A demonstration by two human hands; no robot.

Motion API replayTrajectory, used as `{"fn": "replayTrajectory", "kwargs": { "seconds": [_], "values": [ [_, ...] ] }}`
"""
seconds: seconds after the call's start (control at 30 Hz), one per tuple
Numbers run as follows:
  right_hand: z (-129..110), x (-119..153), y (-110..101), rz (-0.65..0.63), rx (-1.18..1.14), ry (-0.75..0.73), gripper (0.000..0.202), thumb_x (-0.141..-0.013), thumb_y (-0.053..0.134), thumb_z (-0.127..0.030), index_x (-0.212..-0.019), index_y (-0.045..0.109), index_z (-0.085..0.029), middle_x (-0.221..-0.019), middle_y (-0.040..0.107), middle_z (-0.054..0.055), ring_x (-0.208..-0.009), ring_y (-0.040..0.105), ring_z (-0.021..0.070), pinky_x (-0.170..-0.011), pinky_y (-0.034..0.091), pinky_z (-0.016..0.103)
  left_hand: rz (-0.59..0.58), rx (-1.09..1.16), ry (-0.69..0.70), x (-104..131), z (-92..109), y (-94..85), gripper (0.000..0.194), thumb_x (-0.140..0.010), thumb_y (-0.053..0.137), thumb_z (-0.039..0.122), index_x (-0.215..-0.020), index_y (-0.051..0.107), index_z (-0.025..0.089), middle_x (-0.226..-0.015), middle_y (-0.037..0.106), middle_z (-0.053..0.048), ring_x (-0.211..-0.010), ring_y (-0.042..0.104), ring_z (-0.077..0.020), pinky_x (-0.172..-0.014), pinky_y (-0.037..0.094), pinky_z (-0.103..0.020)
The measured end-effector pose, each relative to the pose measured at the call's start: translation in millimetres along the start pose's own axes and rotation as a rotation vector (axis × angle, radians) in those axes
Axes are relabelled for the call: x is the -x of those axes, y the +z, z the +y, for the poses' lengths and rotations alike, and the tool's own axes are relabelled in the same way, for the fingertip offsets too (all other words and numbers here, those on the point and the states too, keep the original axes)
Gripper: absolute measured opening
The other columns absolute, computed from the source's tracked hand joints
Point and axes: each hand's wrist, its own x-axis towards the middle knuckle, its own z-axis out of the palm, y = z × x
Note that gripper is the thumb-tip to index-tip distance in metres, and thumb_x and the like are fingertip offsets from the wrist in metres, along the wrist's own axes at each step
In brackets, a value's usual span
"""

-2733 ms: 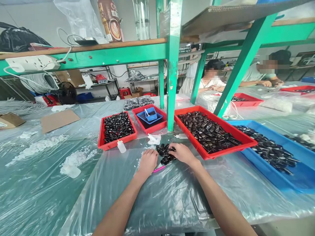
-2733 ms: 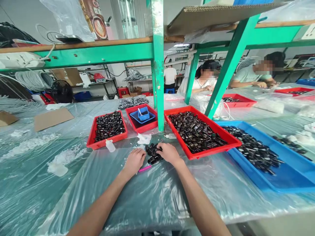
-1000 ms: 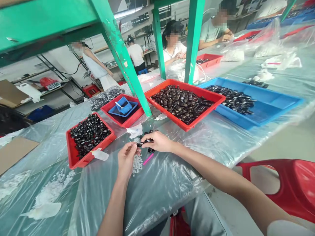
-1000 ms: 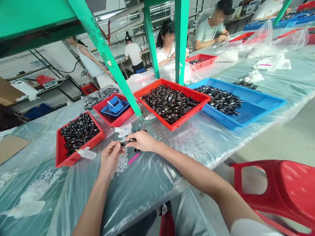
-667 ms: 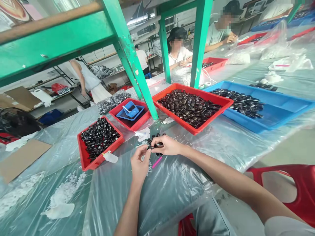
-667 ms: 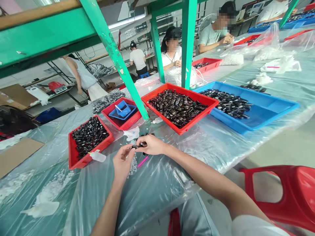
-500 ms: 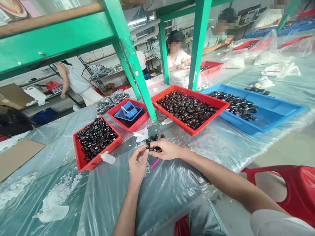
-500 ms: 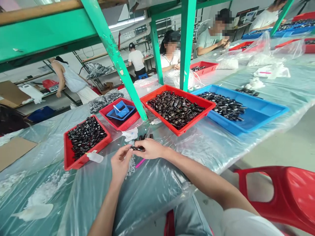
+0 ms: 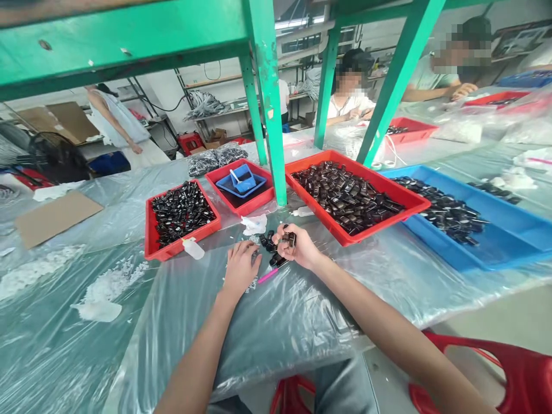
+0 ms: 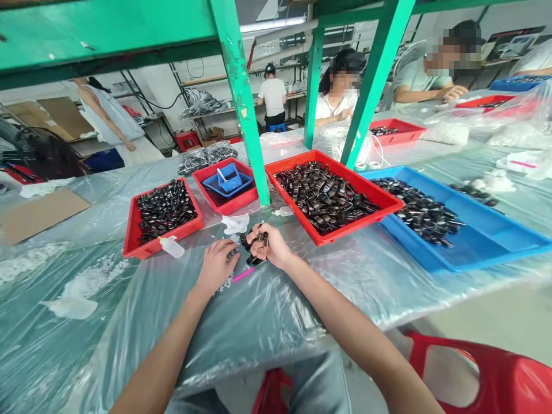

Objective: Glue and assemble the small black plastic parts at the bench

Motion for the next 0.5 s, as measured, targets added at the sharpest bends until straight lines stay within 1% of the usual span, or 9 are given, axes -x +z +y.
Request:
{"fn": "replayTrajectory", "kwargs": {
  "seconds": [0.03,0.1,0.17,0.2,0.27,0.33,0.4,0.43,0.5],
  "values": [
    [0,-1,-1,0.016,0.019,0.007,0.023,-0.077,0.050,-0.039,-0.073,0.037,-0.022,-0.068,0.052,-0.002,-0.042,0.042,0.0085,-0.033,0.016,0.019,-0.003,-0.025,0.005,0,2,0.3,0.018,-0.089,0.055,0.022,-0.100,0.070,0.022,-0.113,0.067,-0.010,-0.111,0.055,-0.0298,-0.092,0.038,-0.044],
    [1,-3,-2,0.051,0.135,0.007,0.033,-0.082,0.049,-0.048,-0.069,0.034,-0.022,-0.063,0.045,-0.004,-0.040,0.036,0.0071,-0.035,0.013,0.020,0.000,-0.052,0.015,-1,4,0.3,0.019,-0.090,0.052,0.018,-0.094,0.070,0.021,-0.109,0.068,-0.009,-0.109,0.056,-0.0290,-0.091,0.038,-0.044],
    [1,-4,-3,0.091,0.389,-0.080,0.042,-0.086,0.048,-0.054,-0.064,0.033,-0.021,-0.056,0.036,-0.006,-0.040,0.028,0.0065,-0.037,0.014,0.021,0.014,-0.053,0.024,-2,5,-0.1,0.019,-0.090,0.051,0.016,-0.089,0.069,0.021,-0.106,0.068,-0.009,-0.106,0.056,-0.0285,-0.090,0.037,-0.044],
    [1,-4,-4,0.105,0.560,-0.163,0.044,-0.087,0.048,-0.054,-0.062,0.034,-0.021,-0.055,0.034,-0.006,-0.043,0.029,0.0070,-0.040,0.018,0.021,0.023,-0.045,0.027,-2,5,-0.4,0.018,-0.089,0.051,0.015,-0.088,0.069,0.021,-0.105,0.069,-0.009,-0.105,0.056,-0.0282,-0.090,0.037,-0.044],
    [-1,0,-5,0.091,0.908,-0.332,0.042,-0.089,0.048,-0.048,-0.059,0.041,-0.019,-0.056,0.040,-0.004,-0.050,0.037,0.0088,-0.048,0.028,0.022,0.048,-0.013,0.027,-2,5,-1.5,0.017,-0.087,0.053,0.014,-0.086,0.068,0.021,-0.104,0.069,-0.008,-0.103,0.057,-0.0277,-0.090,0.037,-0.043],
    [-4,6,-6,0.007,1.175,-0.391,0.032,-0.090,0.052,-0.041,-0.068,0.055,-0.017,-0.063,0.052,-0.003,-0.059,0.046,0.0107,-0.058,0.035,0.023,0.086,0.039,0.001,-2,5,-3.8,0.015,-0.086,0.054,0.014,-0.086,0.067,0.022,-0.103,0.069,-0.008,-0.103,0.058,-0.0272,-0.089,0.037,-0.042],
    [-6,12,-9,-0.081,1.361,-0.331,0.016,-0.085,0.062,-0.035,-0.085,0.066,-0.020,-0.071,0.062,-0.002,-0.064,0.054,0.0129,-0.064,0.038,0.024,0.139,0.108,-0.052,-3,5,-7.1,0.014,-0.085,0.055,0.014,-0.087,0.066,0.022,-0.102,0.069,-0.007,-0.102,0.059,-0.0265,-0.090,0.038,-0.041],
    [-7,15,-11,-0.106,1.438,-0.291,0.013,-0.081,0.066,-0.031,-0.091,0.068,-0.022,-0.074,0.065,-0.002,-0.066,0.057,0.0144,-0.065,0.039,0.025,0.169,0.149,-0.084,-3,6,-8.9,0.013,-0.084,0.055,0.015,-0.087,0.066,0.022,-0.102,0.070,-0.007,-0.102,0.059,-0.0260,-0.090,0.038,-0.041],
    [-8,16,-15,-0.113,1.564,-0.234,0.017,-0.076,0.072,-0.026,-0.093,0.071,-0.025,-0.074,0.068,0.000,-0.069,0.061,0.0179,-0.065,0.039,0.026,0.230,0.241,-0.136,-4,6,-12.2,0.013,-0.084,0.055,0.015,-0.088,0.066,0.022,-0.101,0.070,-0.006,-0.100,0.060,-0.0248,-0.092,0.039,-0.041]
  ]
}}
